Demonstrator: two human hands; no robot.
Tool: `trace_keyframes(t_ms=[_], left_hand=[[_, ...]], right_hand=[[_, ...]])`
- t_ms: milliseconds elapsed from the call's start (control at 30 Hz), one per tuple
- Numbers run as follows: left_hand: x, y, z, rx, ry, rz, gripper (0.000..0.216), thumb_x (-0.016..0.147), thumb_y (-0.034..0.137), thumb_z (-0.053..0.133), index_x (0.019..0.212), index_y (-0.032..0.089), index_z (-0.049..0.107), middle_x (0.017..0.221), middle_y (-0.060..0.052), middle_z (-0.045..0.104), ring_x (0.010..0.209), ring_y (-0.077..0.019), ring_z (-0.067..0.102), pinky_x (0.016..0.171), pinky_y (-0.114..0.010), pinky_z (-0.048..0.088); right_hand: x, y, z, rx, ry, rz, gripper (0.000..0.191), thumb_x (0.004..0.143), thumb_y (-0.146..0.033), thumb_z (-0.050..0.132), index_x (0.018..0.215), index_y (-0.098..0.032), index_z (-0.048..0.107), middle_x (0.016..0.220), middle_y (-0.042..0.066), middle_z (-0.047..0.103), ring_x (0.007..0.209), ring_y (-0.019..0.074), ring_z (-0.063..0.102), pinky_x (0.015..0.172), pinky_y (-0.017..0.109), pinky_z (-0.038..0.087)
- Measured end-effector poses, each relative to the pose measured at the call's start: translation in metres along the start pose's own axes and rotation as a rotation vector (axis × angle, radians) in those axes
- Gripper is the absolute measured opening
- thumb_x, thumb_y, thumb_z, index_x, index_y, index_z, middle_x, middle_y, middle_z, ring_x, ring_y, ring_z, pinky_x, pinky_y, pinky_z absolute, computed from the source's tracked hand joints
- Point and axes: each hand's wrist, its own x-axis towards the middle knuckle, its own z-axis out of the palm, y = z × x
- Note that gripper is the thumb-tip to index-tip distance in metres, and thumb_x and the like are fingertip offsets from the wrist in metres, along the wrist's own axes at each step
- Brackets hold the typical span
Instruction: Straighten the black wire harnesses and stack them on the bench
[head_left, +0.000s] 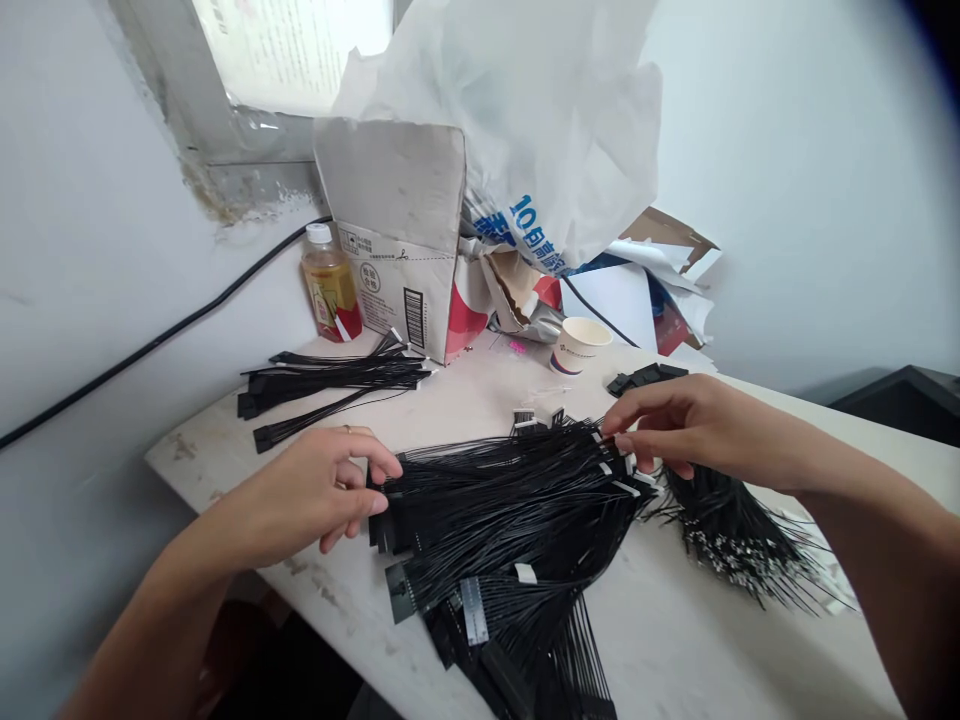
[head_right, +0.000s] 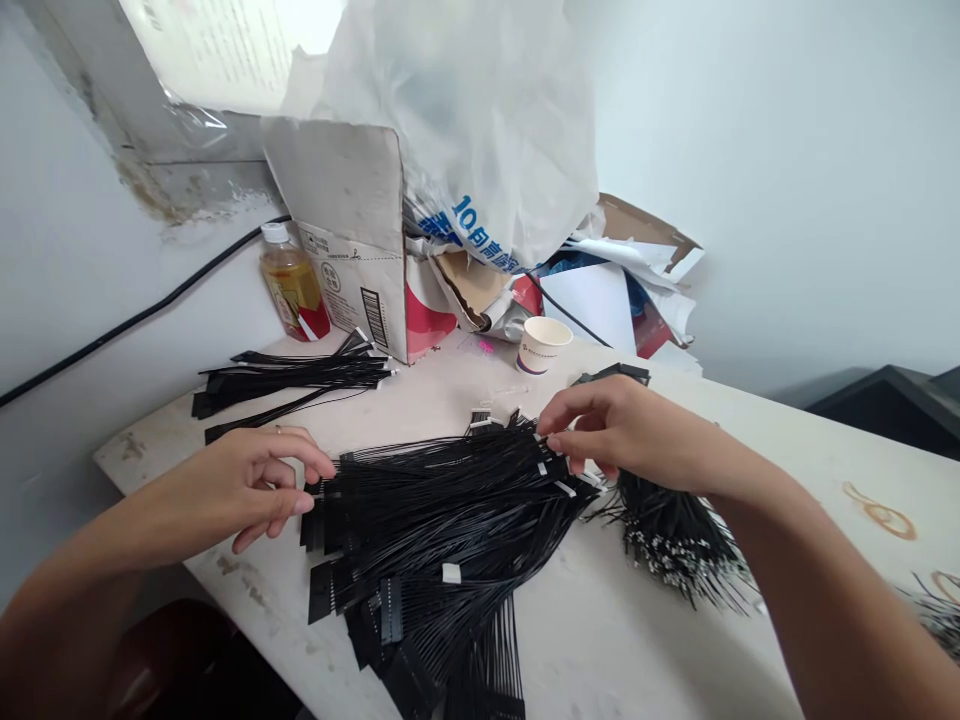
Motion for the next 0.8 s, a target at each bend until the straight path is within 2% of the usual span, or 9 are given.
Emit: trace_keyframes(t_ms=[67,100,200,267,367,467,567,667,800], left_hand=[[-0.002,-0.003,-0.006,0.046,0.049,-0.02,0.028,0.078,0.036,0.073,0.101,0.021,0.077,0.062,-0.002,0.069,0.042,-0.015,0.052,0.045,-0.027,0.042],[-0.002,-0.005,-0.013,0.083,0.114,-0.034,0.03,0.078,0.039,0.072,0.103,0.022,0.077,0.059,-0.001,0.067,0.042,-0.0161,0.053,0.044,-0.027,0.041],[0.001,-0.021,-0.046,0.26,0.431,-0.116,0.034,0.081,0.044,0.067,0.105,0.022,0.077,0.057,-0.002,0.065,0.052,-0.0202,0.058,0.044,-0.026,0.038],[0.01,-0.037,-0.068,0.393,0.596,-0.204,0.033,0.084,0.042,0.063,0.107,0.021,0.076,0.074,-0.005,0.072,0.066,-0.0225,0.065,0.052,-0.027,0.042],[0.026,-0.06,-0.087,0.544,0.589,-0.275,0.036,0.08,0.038,0.068,0.108,0.016,0.074,0.103,-0.012,0.076,0.086,-0.0271,0.069,0.068,-0.032,0.048],[0.037,-0.076,-0.09,0.592,0.552,-0.298,0.033,0.077,0.035,0.071,0.102,0.015,0.073,0.107,-0.015,0.076,0.092,-0.0307,0.069,0.072,-0.035,0.049],[0.041,-0.082,-0.088,0.593,0.514,-0.297,0.022,0.075,0.035,0.071,0.091,0.02,0.073,0.099,-0.01,0.076,0.089,-0.0292,0.07,0.071,-0.034,0.049],[0.042,-0.083,-0.086,0.567,0.493,-0.278,0.015,0.071,0.033,0.072,0.082,0.023,0.071,0.093,-0.008,0.076,0.085,-0.028,0.07,0.068,-0.033,0.049],[0.041,-0.083,-0.085,0.536,0.508,-0.233,0.012,0.066,0.032,0.072,0.075,0.024,0.069,0.086,-0.006,0.075,0.08,-0.0277,0.069,0.066,-0.033,0.047]], right_hand=[[-0.002,-0.004,0.0,-0.093,0.026,-0.037,0.028,0.086,-0.044,0.074,0.102,-0.021,0.079,0.069,0.005,0.073,0.057,0.0156,0.064,0.047,0.026,0.048],[-0.002,-0.008,0.0,-0.125,0.064,-0.073,0.029,0.086,-0.044,0.074,0.103,-0.022,0.079,0.071,0.005,0.073,0.058,0.0153,0.064,0.049,0.027,0.048],[0.009,-0.032,0.011,-0.168,0.2,-0.221,0.024,0.09,-0.042,0.069,0.097,-0.021,0.079,0.081,0.006,0.076,0.065,0.0156,0.066,0.057,0.029,0.05],[0.029,-0.056,0.028,-0.218,0.169,-0.311,0.018,0.092,-0.034,0.065,0.091,-0.02,0.077,0.088,0.006,0.077,0.07,0.0157,0.068,0.064,0.029,0.052],[0.079,-0.09,0.061,-0.424,-0.007,-0.396,0.016,0.09,-0.018,0.063,0.1,-0.018,0.077,0.1,0.007,0.078,0.088,0.0188,0.071,0.078,0.03,0.051],[0.135,-0.109,0.089,-0.709,0.029,-0.379,0.039,0.087,-0.009,0.06,0.123,-0.018,0.072,0.122,0.013,0.074,0.11,0.0282,0.07,0.081,0.033,0.049],[0.174,-0.112,0.103,-0.791,0.09,-0.336,0.042,0.091,-0.009,0.052,0.129,-0.016,0.068,0.128,0.017,0.071,0.109,0.0304,0.07,0.076,0.033,0.048],[0.189,-0.111,0.106,-0.807,0.129,-0.326,0.038,0.092,-0.006,0.046,0.119,-0.016,0.071,0.124,0.018,0.07,0.103,0.0297,0.071,0.074,0.033,0.046],[0.181,-0.111,0.098,-0.815,0.144,-0.37,0.031,0.092,-0.008,0.045,0.104,-0.017,0.072,0.122,0.016,0.068,0.095,0.0261,0.069,0.069,0.032,0.04]])
